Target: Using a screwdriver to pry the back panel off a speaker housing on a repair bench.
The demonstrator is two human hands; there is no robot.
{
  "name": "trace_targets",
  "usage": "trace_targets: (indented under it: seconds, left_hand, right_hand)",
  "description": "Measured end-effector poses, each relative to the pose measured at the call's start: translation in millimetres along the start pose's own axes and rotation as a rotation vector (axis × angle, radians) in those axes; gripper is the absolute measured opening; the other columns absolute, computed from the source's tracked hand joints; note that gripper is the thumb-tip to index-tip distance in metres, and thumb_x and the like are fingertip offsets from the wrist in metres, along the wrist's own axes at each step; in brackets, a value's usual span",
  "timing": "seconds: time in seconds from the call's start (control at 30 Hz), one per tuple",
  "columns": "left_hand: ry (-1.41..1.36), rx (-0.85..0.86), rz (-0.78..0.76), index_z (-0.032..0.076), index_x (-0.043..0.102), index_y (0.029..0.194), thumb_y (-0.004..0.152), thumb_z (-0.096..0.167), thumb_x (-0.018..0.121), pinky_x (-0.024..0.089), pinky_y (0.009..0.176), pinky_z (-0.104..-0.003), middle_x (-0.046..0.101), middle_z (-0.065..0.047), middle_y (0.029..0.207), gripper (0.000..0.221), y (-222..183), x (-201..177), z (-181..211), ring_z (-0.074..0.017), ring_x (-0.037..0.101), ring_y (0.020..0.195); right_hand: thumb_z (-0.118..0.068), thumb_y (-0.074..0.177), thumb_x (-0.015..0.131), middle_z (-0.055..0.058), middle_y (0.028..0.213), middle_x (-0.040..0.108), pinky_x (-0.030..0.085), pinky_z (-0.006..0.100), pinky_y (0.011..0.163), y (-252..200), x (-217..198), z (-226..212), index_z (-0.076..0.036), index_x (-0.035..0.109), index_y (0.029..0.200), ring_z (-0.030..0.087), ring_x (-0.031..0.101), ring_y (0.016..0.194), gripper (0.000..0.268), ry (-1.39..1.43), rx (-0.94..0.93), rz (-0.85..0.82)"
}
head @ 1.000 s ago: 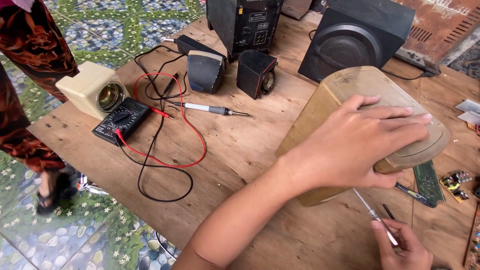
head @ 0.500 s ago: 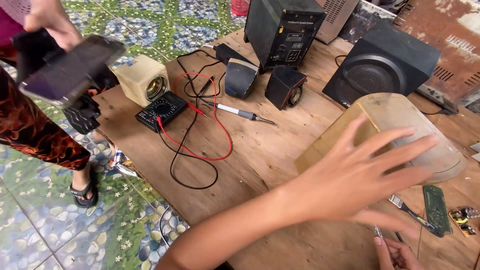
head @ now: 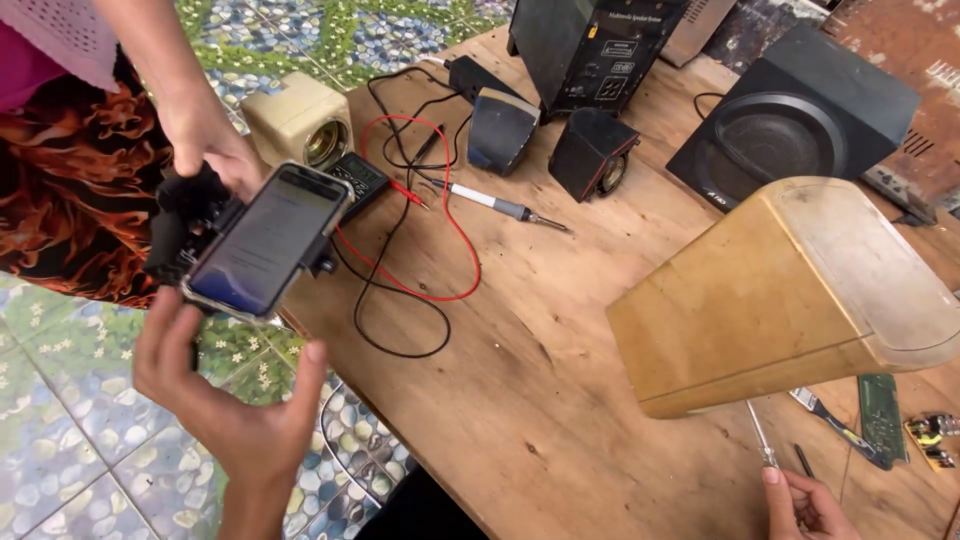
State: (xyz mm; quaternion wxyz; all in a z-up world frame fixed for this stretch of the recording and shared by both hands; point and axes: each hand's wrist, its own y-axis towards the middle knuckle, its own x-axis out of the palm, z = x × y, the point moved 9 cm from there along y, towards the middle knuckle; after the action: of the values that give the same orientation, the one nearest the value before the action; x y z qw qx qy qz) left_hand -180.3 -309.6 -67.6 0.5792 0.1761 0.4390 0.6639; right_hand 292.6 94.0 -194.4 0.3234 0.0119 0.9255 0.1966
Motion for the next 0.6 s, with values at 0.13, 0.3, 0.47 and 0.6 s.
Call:
trace_targets:
  seconds: [0.13,0.3,0.47,0.6]
  left_hand:
    - [-0.087,-0.241,-0.135,-0.003,0.018,0.159,0.085,0.012,0.085,0.035,0.114,-0.061,0.026,-0.029,0.163,0.101,-14.1,22.5,-32.3,-0.0454,0.032,0.152]
    - [-0.172,-0.334,-0.126,0.001,0.012,0.160,0.082,0.007,0.087,0.045,0.101,-0.054,0.037,-0.030,0.159,0.108,-30.9,39.0,-43.7,-0.0407,0.042,0.144]
    - [-0.186,-0.316,-0.201,-0.002,0.011,0.160,0.078,0.009,0.091,0.049,0.097,-0.050,0.046,-0.032,0.151,0.115,-35.2,52.5,-40.9,-0.0397,0.050,0.136]
    - [0.018,-0.233,-0.305,-0.009,0.025,0.156,0.075,0.031,0.091,0.040,0.099,-0.048,0.053,-0.026,0.141,0.112,-35.8,63.1,-38.6,-0.0387,0.050,0.118]
  right_hand:
    - [-0.017,0.109,0.077,0.001,0.074,0.058,0.035,0.017,0.065,-1.9,-5.4,-20.1,-0.004,0.074,0.109,0.004,0.040,0.066,0.014,-0.038,-0.010,0.043]
    - [-0.017,0.109,0.079,0.004,0.085,0.067,0.042,0.016,0.075,-3.2,-10.4,-27.5,-0.004,0.075,0.113,0.003,0.052,0.075,0.014,-0.065,-0.024,0.068]
    - [-0.013,0.108,0.080,0.008,0.088,0.069,0.043,0.018,0.074,-0.2,-11.2,-20.9,-0.002,0.075,0.112,0.004,0.057,0.082,0.013,-0.029,-0.065,0.071]
    - [-0.017,0.107,0.080,0.003,0.080,0.064,0.039,0.017,0.068,-0.1,-12.0,-18.3,-0.005,0.075,0.113,0.001,0.051,0.077,0.015,-0.048,-0.044,0.060]
